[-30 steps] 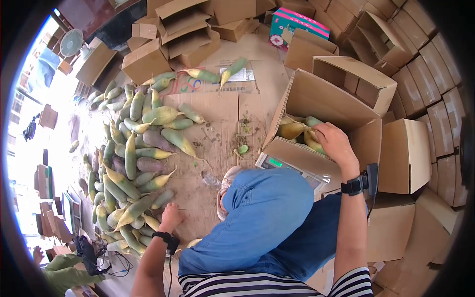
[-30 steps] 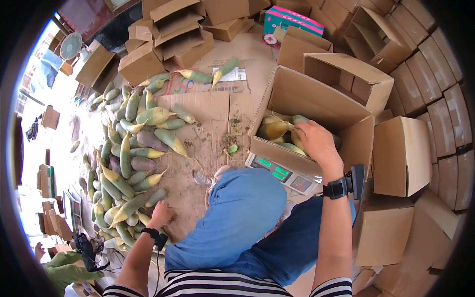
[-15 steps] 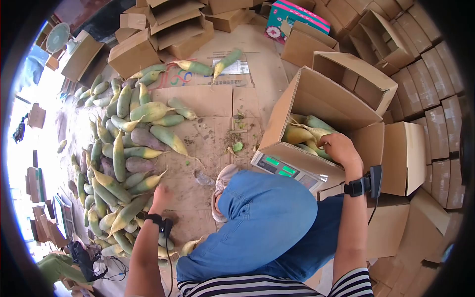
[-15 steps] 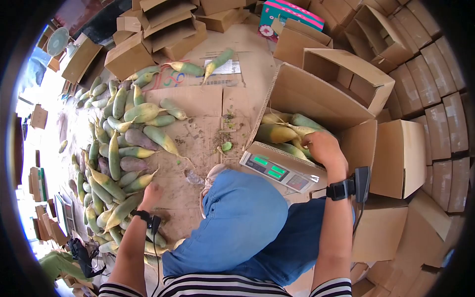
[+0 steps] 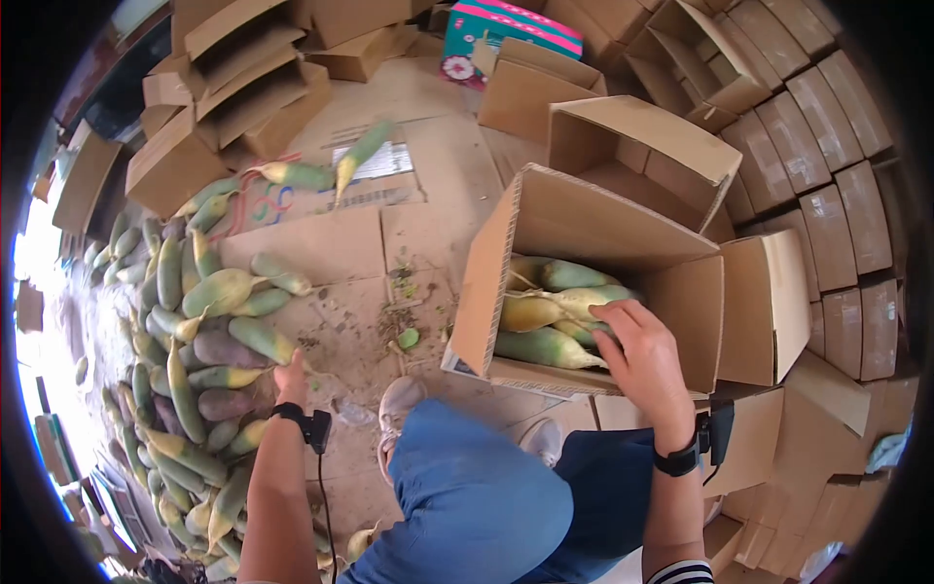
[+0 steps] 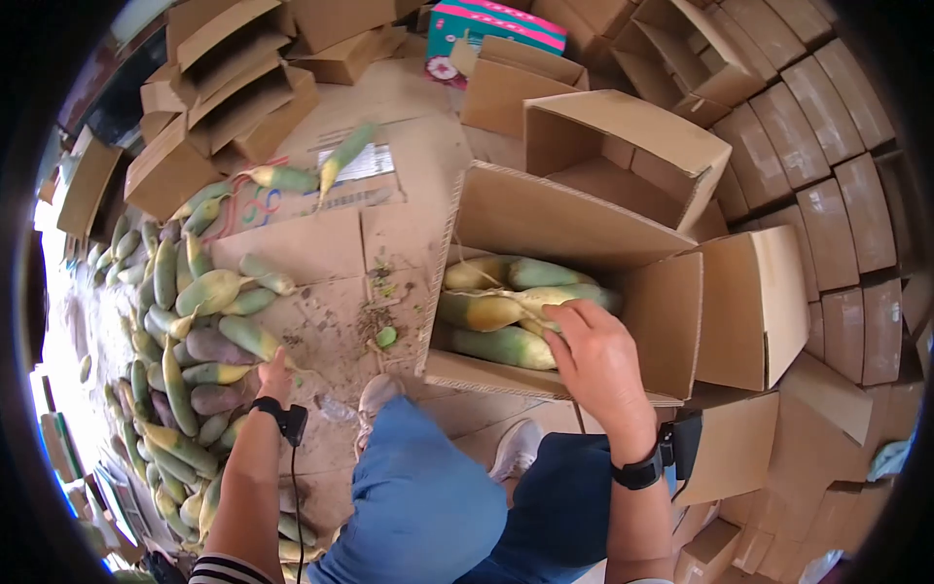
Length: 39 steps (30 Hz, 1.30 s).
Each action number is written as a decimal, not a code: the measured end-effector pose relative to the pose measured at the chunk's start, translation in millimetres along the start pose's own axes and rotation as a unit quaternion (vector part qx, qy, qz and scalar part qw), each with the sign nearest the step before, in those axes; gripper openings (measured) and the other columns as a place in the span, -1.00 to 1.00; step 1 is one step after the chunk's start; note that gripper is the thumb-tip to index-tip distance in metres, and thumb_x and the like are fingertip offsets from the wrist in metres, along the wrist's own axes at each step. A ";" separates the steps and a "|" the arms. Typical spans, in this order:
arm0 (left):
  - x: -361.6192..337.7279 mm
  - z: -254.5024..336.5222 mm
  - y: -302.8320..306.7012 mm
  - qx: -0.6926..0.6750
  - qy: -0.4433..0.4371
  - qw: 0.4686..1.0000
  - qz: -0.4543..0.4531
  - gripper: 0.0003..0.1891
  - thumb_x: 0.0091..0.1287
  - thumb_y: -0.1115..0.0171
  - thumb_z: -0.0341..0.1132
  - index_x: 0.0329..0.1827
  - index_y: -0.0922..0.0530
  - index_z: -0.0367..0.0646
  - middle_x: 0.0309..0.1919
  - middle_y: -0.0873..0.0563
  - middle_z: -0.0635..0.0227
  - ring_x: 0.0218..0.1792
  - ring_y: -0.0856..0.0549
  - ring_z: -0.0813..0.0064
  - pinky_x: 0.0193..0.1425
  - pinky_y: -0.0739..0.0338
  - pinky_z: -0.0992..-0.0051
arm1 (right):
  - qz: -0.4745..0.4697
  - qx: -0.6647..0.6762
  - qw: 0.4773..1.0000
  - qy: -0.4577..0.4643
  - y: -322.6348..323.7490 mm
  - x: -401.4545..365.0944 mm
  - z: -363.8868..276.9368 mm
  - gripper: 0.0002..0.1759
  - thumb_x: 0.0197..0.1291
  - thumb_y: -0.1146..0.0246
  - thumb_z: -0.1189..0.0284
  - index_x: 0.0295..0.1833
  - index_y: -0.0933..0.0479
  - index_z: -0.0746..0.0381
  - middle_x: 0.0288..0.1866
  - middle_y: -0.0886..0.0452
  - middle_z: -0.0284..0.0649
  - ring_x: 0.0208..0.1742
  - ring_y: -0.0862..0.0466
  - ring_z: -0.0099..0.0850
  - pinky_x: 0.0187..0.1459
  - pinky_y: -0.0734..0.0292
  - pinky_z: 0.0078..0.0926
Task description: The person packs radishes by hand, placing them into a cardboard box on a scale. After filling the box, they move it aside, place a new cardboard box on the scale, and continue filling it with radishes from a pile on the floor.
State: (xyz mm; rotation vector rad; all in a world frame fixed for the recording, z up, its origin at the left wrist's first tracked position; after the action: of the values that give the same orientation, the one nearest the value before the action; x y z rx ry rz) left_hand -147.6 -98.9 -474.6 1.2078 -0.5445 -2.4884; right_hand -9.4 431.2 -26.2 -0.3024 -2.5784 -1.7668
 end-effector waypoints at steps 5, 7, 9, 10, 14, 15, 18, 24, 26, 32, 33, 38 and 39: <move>14.9 1.6 7.7 -0.056 -0.030 0.998 -0.021 -0.59 0.21 -0.42 -0.01 -0.22 -0.56 -0.21 -0.49 -0.60 0.40 -0.59 -0.54 0.52 -0.61 -0.35 0.49 | -0.005 -0.005 1.000 -0.016 2.7 -3.7 6.5 -0.80 0.21 -0.27 0.47 -0.06 -0.60 0.26 -0.18 -0.61 -0.09 -0.16 -0.62 -0.07 -0.10 -0.54 -0.21; -15.5 28.1 18.6 -0.055 -0.047 0.995 -0.067 -0.63 0.24 -0.38 -0.02 -0.28 -0.53 -0.15 -0.60 -0.53 0.46 -0.67 -0.47 0.58 -0.64 -0.29 0.56 | -0.001 -0.008 1.000 -0.020 5.3 -6.8 8.2 -0.81 0.21 -0.27 0.47 -0.07 -0.60 0.27 -0.18 -0.61 -0.09 -0.16 -0.62 -0.08 -0.09 -0.54 -0.21; -40.1 36.5 30.1 -0.134 -0.032 0.988 -0.073 -0.66 0.26 -0.36 -0.01 -0.32 -0.52 -0.09 -0.63 -0.49 0.52 -0.70 -0.44 0.61 -0.67 -0.28 0.55 | 0.014 -0.007 1.000 0.001 5.8 -9.4 7.9 -0.80 0.20 -0.27 0.46 -0.07 -0.60 0.27 -0.18 -0.61 -0.09 -0.15 -0.62 -0.09 -0.07 -0.53 -0.21; -50.6 37.8 39.8 -0.213 -0.015 0.974 -0.077 -0.68 0.28 -0.35 0.00 -0.36 -0.51 -0.04 -0.67 -0.44 0.57 -0.74 -0.40 0.63 -0.70 -0.26 0.54 | 0.020 -0.006 1.000 -0.001 7.4 -10.1 7.3 -0.80 0.20 -0.27 0.46 -0.07 -0.60 0.27 -0.18 -0.61 -0.09 -0.15 -0.62 -0.09 -0.07 -0.53 -0.21; -157.0 41.4 70.2 -0.293 0.040 0.925 -0.240 -0.69 0.32 -0.31 0.05 -0.43 -0.44 0.14 -0.73 -0.32 0.73 -0.72 -0.38 0.76 -0.64 -0.33 0.54 | 0.044 0.001 0.999 0.011 13.4 -14.8 3.7 -0.80 0.20 -0.27 0.46 -0.07 -0.59 0.26 -0.19 -0.62 -0.09 -0.15 -0.63 -0.09 -0.07 -0.53 -0.21; -167.6 25.1 77.0 -0.264 0.033 0.933 -0.241 -0.72 0.34 -0.28 0.04 -0.34 -0.50 0.09 -0.64 -0.43 0.67 -0.61 -0.47 0.74 -0.50 -0.42 0.55 | 0.052 0.012 0.998 0.017 14.0 -15.4 1.9 -0.80 0.19 -0.26 0.46 -0.08 -0.59 0.26 -0.20 -0.63 -0.10 -0.17 -0.63 -0.09 -0.08 -0.53 -0.21; -238.8 34.1 67.6 -0.246 -0.027 0.935 -0.255 -0.68 0.37 -0.22 -0.01 -0.09 -0.55 -0.06 -0.37 -0.60 0.52 -0.34 -0.61 0.66 -0.20 -0.52 0.53 | 0.079 0.029 0.996 0.034 13.8 -17.8 -4.5 -0.81 0.19 -0.26 0.45 -0.09 -0.59 0.25 -0.23 -0.63 -0.10 -0.20 -0.64 -0.07 -0.13 -0.54 -0.19; -405.1 141.7 61.4 -0.155 -0.239 0.888 -0.360 -0.49 0.31 -0.14 -0.22 0.25 -0.43 -0.39 0.01 -0.64 0.28 -0.03 -0.63 0.47 0.10 -0.49 0.50 | 0.076 0.174 0.981 0.050 25.6 -18.4 -31.9 -0.80 0.22 -0.29 0.37 -0.13 -0.59 0.27 -0.23 -0.64 -0.09 -0.21 -0.65 -0.10 -0.14 -0.56 -0.25; -453.9 183.4 50.4 -0.097 -0.404 0.825 -0.384 -0.50 0.23 -0.25 -0.24 0.17 -0.47 -0.38 -0.08 -0.66 0.31 -0.12 -0.64 0.50 0.01 -0.54 0.49 | -0.109 0.314 0.940 0.078 18.4 -21.0 -52.3 -0.60 0.26 -0.32 0.31 0.12 -0.53 0.29 -0.11 -0.65 -0.09 -0.11 -0.67 -0.26 -0.04 -0.56 -0.39; -561.7 246.5 -29.7 0.146 -0.654 0.709 -0.220 -0.45 0.09 -0.49 -0.26 0.08 -0.48 -0.30 -0.20 -0.65 0.26 -0.25 -0.68 0.41 -0.13 -0.60 0.45 | 0.066 0.620 0.777 0.085 13.5 -19.4 -57.6 -0.16 0.20 -0.40 0.14 0.42 -0.18 0.31 0.04 -0.55 -0.17 0.06 -0.55 -0.46 0.11 -0.50 -0.40; -570.4 245.5 -47.0 0.186 -0.685 0.671 -0.213 -0.42 0.10 -0.49 -0.22 0.14 -0.45 -0.28 -0.16 -0.64 0.22 -0.22 -0.69 0.35 -0.10 -0.60 0.42 | 0.062 0.618 0.784 0.006 12.8 -17.3 -44.9 -0.18 0.19 -0.41 0.19 0.39 -0.19 0.36 0.11 -0.52 -0.18 0.11 -0.53 -0.45 0.15 -0.48 -0.42; -569.1 236.1 -53.7 0.237 -0.700 0.612 -0.282 -0.35 0.19 -0.45 -0.18 0.28 -0.37 -0.21 -0.04 -0.62 0.14 -0.10 -0.69 0.23 -0.01 -0.59 0.33 | 0.066 0.695 0.703 -0.138 19.0 -11.6 23.9 -0.23 0.21 -0.36 0.28 0.41 -0.19 0.38 0.17 -0.51 -0.14 0.21 -0.50 -0.37 0.24 -0.41 -0.44; -543.0 226.9 -44.6 0.239 -0.655 0.661 -0.278 -0.38 0.21 -0.42 -0.19 0.28 -0.38 -0.22 -0.02 -0.62 0.12 -0.06 -0.69 0.23 0.02 -0.58 0.32 | 0.066 0.697 0.700 -0.139 22.5 -13.0 34.0 -0.23 0.21 -0.36 0.28 0.41 -0.19 0.38 0.17 -0.51 -0.14 0.21 -0.50 -0.37 0.24 -0.41 -0.44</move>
State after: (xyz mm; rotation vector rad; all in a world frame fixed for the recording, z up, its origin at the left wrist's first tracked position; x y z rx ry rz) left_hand -13.2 224.1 0.7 -0.8347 -1.3402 -3.5463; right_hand 10.6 468.4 -19.3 -0.6303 -3.0358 0.6057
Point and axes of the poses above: each hand's wrist, its own x-axis towards the middle knuckle, its own y-axis out of the back of the hand, z = x × y, the point moved 7 cm from there along x, towards the middle knuckle
